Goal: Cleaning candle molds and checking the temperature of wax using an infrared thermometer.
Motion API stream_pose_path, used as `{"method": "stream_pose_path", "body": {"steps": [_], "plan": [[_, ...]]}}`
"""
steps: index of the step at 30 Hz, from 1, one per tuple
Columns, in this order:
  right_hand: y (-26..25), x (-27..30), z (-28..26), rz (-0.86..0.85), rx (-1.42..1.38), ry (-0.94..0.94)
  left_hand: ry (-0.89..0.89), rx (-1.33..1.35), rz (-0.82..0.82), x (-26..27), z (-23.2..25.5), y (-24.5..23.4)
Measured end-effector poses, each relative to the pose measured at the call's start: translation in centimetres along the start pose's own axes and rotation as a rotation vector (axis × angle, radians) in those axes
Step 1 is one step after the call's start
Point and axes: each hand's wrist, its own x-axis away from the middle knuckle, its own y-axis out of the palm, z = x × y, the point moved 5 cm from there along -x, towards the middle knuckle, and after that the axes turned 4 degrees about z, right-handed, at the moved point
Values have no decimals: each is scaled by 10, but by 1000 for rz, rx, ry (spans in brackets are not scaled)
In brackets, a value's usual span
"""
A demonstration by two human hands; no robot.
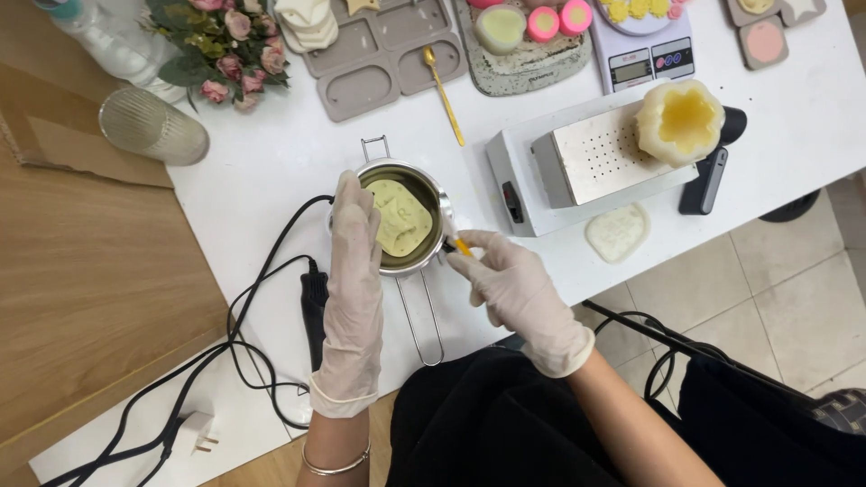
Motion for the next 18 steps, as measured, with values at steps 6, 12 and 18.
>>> {"method": "stream_pose_path", "body": {"steps": [6, 12, 18], "plan": [[-70, -36, 63, 471, 367, -330, 59, -472, -62, -14, -33, 61], [-68, -43, 50, 670, 706, -565, -142, -124, -105, -21, -155, 108], [-59, -59, 43, 716, 737, -546, 162, -390, -179, -15, -151, 117]]}}
